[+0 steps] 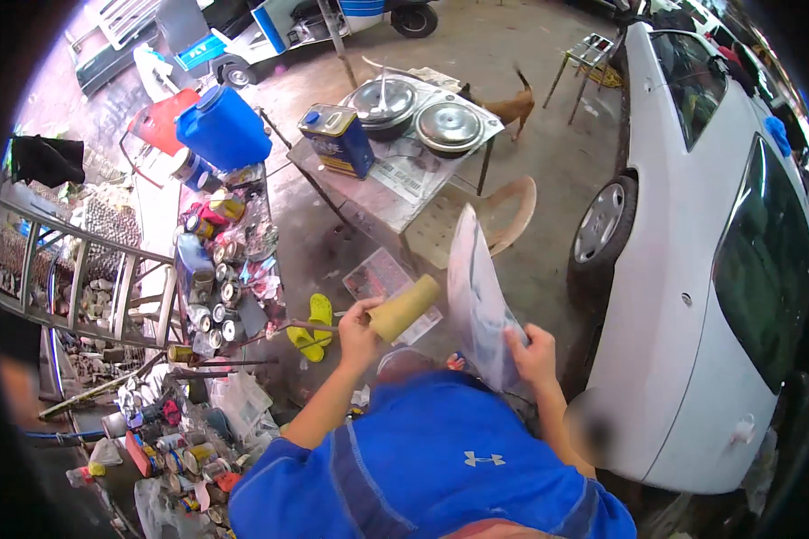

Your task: The person prepares a car component by folding sandpaper and rubbing it over the surface to smooth the material.

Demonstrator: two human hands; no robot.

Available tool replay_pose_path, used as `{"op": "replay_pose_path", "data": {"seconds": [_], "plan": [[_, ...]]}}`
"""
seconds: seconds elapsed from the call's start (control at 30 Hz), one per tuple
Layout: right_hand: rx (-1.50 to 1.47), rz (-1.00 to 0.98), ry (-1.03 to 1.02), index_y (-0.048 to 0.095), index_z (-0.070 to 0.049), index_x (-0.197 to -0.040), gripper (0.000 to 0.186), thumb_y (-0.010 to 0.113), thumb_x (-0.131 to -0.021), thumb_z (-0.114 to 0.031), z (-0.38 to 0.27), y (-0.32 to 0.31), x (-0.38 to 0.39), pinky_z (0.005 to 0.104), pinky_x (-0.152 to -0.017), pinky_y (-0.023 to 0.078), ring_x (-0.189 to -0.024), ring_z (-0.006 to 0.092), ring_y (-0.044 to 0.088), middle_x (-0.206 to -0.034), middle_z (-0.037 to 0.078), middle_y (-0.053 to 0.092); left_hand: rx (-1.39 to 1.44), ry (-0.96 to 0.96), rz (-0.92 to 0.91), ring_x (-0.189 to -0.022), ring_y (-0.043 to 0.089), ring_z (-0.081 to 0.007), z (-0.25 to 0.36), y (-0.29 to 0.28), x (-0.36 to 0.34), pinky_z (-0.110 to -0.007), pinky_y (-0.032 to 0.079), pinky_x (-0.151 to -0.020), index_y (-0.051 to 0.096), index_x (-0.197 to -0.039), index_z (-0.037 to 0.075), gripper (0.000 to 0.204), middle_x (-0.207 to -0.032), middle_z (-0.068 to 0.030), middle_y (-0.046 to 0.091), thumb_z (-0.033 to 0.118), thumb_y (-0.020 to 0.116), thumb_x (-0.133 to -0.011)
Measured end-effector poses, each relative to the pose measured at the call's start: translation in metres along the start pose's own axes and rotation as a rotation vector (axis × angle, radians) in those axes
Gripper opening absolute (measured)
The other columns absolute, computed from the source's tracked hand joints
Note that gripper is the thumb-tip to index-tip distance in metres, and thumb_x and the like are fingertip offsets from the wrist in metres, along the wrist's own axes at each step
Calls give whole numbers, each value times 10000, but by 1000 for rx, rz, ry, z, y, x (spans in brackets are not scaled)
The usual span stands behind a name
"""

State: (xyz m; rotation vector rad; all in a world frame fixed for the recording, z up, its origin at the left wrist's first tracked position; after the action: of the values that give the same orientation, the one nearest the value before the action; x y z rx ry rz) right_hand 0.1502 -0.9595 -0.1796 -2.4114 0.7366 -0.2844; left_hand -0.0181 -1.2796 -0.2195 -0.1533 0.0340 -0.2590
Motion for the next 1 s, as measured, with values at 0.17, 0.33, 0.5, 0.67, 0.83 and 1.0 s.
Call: {"op": "replay_pose_path", "data": {"seconds": [0.17, 0.33, 0.5, 0.67, 0.83, 1.0], "plan": [[-203, -17, -39, 634, 26, -747, 559, 784, -885, -495, -48, -21, -61, 377, -553, 431, -624, 133, 473, -616, 109, 549, 100, 5, 37, -928, 695, -194, 16, 17, -39, -329, 553, -892, 652, -1017, -7, 173, -1032, -95, 719, -76, 687, -863], [-495, 229, 37, 631, -1, -696, 558, 772, -913, -495, -15, -49, -119, 352, -551, 416, -646, 111, 477, -621, 23, 542, -4, -61, -240, -872, 664, -159, 24, 37, -69, -311, 537, -816, 691, -892, 7, 144, -953, -74, 718, 17, 787, -785], [-1022, 831, 124, 712, -74, -783, 464, 656, -1019, -470, 35, -166, -120, 295, -727, 456, -765, 89, 558, -802, -15, 652, 197, -199, -818, -998, 662, -188, 50, 114, -107, -337, 515, -938, 732, -970, -25, 183, -1059, -89, 709, -6, 722, -788], [-1255, 1406, 202, 377, 17, -1555, 865, 534, -1011, -637, 144, -298, -50, 417, -1168, 376, -1403, 308, 468, -1569, 161, 451, -46, -245, -1289, -1054, 661, -204, 80, 200, -124, -334, 506, -983, 702, -1169, -28, 382, -1148, -79, 708, -54, 705, -787], [-1304, 1734, 154, 383, -83, -1584, 862, 454, -999, -712, 251, -407, 36, 437, -1165, 378, -1418, 312, 461, -1586, 108, 456, -80, -281, -1329, -1019, 665, -182, 101, 316, -156, -329, 530, -936, 679, -1111, 7, 312, -1154, -78, 711, -72, 698, -810], [-1313, 1695, 113, 343, -81, -1602, 882, 439, -996, -715, 334, -451, 71, 438, -1177, 364, -1444, 312, 432, -1620, 122, 405, 13, 106, -1178, -978, 641, -148, 152, 456, -187, -302, 521, -866, 658, -1076, -14, 186, -1072, -78, 697, 73, 679, -912]]}}
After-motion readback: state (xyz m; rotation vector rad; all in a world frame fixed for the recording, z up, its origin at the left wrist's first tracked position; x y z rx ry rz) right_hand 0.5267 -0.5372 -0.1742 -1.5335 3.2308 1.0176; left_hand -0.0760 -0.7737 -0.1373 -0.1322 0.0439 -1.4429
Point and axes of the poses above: each hand's wrist, its own x-axis away from the middle knuckle, its own y-axis out of the palm, z = x × y, the point moved 5 cm from there along -x, towards the middle knuckle
